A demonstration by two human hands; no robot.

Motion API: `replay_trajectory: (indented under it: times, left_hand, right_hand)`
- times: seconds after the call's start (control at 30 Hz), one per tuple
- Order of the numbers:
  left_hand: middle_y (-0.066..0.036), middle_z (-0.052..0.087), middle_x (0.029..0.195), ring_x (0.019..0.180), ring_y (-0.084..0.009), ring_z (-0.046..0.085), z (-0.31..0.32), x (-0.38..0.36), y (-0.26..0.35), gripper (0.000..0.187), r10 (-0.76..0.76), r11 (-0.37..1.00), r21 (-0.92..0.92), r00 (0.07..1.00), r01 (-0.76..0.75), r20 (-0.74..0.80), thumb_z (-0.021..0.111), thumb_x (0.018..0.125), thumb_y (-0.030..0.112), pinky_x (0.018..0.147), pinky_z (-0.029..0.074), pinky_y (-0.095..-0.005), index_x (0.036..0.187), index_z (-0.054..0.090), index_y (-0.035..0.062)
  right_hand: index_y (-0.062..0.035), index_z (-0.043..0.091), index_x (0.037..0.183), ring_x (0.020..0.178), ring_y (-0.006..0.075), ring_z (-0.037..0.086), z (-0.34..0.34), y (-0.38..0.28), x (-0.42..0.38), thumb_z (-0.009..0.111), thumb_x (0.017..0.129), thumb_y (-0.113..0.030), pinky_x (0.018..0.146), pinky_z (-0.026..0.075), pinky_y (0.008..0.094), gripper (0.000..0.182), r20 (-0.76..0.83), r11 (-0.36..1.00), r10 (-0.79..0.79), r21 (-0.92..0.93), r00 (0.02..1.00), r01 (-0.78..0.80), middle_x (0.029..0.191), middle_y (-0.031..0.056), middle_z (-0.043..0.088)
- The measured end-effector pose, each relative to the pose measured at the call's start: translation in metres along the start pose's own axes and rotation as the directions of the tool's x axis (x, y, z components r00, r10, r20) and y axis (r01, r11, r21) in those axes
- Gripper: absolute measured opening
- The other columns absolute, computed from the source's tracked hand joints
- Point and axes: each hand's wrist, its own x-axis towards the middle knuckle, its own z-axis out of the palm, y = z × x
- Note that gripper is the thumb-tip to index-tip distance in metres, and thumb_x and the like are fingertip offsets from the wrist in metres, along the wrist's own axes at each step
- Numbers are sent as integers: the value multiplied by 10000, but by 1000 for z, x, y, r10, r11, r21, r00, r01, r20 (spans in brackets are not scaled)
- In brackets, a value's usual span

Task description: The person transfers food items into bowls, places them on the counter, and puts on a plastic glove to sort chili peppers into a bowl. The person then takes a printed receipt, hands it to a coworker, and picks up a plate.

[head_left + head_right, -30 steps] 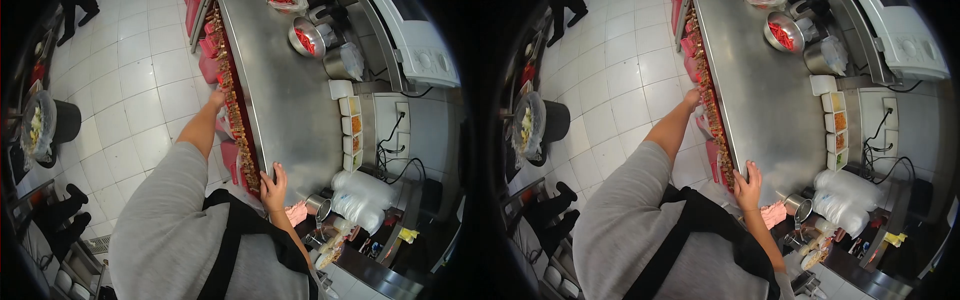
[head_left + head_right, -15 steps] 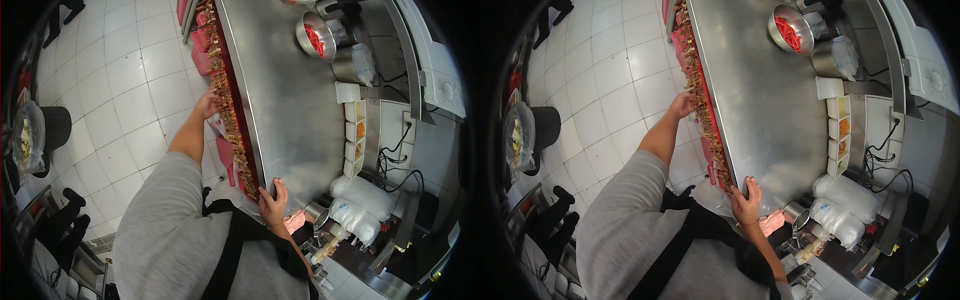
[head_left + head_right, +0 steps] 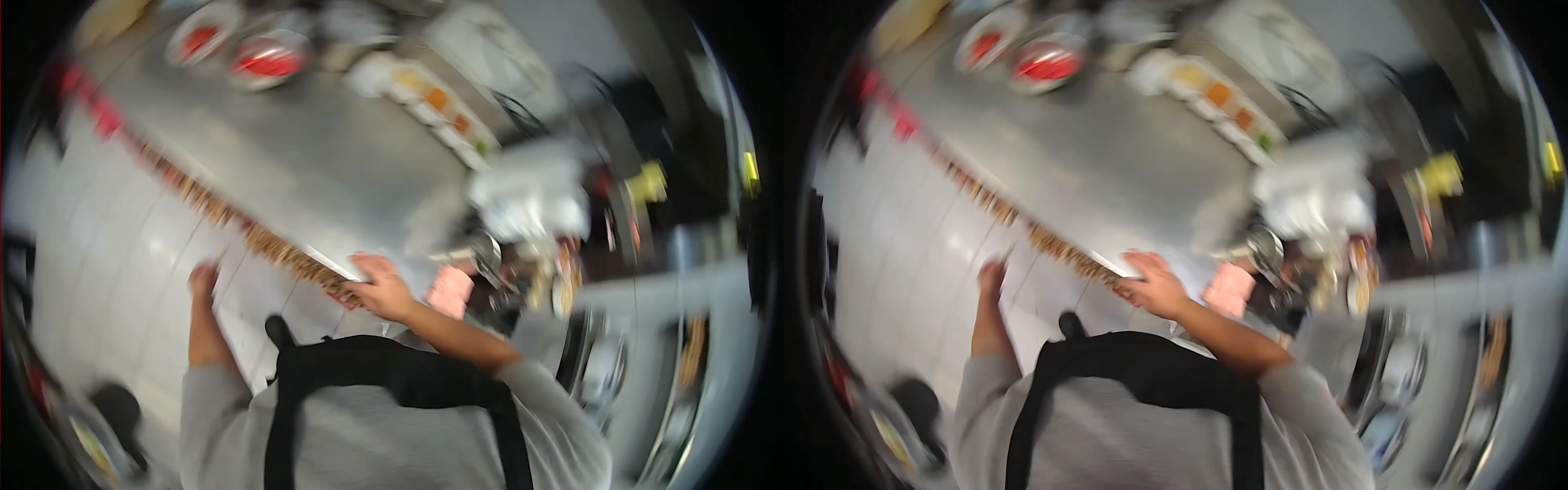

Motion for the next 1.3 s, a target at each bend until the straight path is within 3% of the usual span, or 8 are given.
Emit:
replay_trajectory:
  times: [0.1, 0.23, 0.57, 0.7, 0.8, 0.93, 1.0, 1.3]
  left_hand:
    - [-38, 533, 666, 543, -106, 480, -16, -55, 44, 91, 52, 990, 118, 968, -83, 244, 542, 805, 103, 456, 354, -234, 844, 568, 24]
    - [-31, 613, 704, 591, -111, 570, 81, -211, 155, 172, -7, 993, 112, 909, -44, 418, 662, 749, -31, 571, 497, -235, 899, 604, 30]
    - [12, 536, 723, 625, -48, 490, 312, -463, 270, 254, 547, 812, -184, 613, -554, 571, 702, 734, -61, 627, 410, -180, 901, 536, 34]
    - [70, 338, 644, 559, -31, 293, 353, -475, 230, 214, 633, 724, -52, 632, -688, 448, 644, 769, -75, 548, 281, -175, 836, 498, 66]
    - [76, 290, 644, 571, -30, 248, 376, -493, 200, 206, 671, 672, 14, 616, -740, 413, 601, 788, -83, 531, 233, -183, 798, 471, 76]
    - [70, 319, 662, 576, -27, 271, 402, -513, 174, 176, 673, 652, 106, 638, -751, 375, 580, 810, -63, 524, 239, -181, 792, 472, 75]
    - [51, 349, 676, 602, -36, 317, 411, -518, 169, 120, 669, 643, 152, 648, -750, 364, 585, 821, -41, 548, 284, -185, 859, 516, 50]
    - [-42, 617, 843, 802, -105, 576, 434, -502, 159, 65, 626, 634, 405, 745, -659, 231, 612, 861, -7, 776, 462, -237, 922, 596, -21]
  right_hand:
    - [-142, 685, 933, 1245, 325, 435, 10, 10, -14, 689, 712, -150, 1039, 324, 466, 221, -75, 997, -1, 76, 997, 7, 1275, 163, 496]
    - [-112, 668, 921, 1109, 293, 518, 2, 3, -19, 701, 724, -194, 933, 403, 457, 216, -81, 984, 4, 177, 997, 11, 1082, 95, 593]
    - [-105, 599, 1106, 904, 274, 598, -189, -27, -155, 628, 809, -192, 778, 480, 392, 311, -261, 961, 41, 273, 964, 33, 939, 79, 630]
    - [-77, 569, 1187, 1069, 257, 555, -276, 36, -287, 469, 956, -181, 921, 430, 355, 272, -615, 963, 270, 168, 740, -211, 1162, 107, 585]
    - [-41, 590, 1134, 1089, 187, 548, -313, 123, -396, 456, 976, -238, 950, 428, 330, 286, -703, 831, 555, 453, 445, -321, 1156, 70, 597]
    - [-80, 602, 1094, 931, 238, 623, -359, 227, -518, 532, 926, -240, 821, 476, 336, 242, -747, 510, 591, 52, 306, -859, 1002, 133, 650]
    - [-75, 601, 1021, 847, 258, 635, -366, 276, -562, 597, 875, -198, 766, 487, 352, 191, -737, 360, 651, 88, 182, -929, 908, 127, 653]
    - [-38, 596, 877, 713, 204, 638, -336, 465, -624, 646, 686, 25, 658, 500, 315, 208, -778, 385, 627, 270, 35, -883, 768, 97, 647]
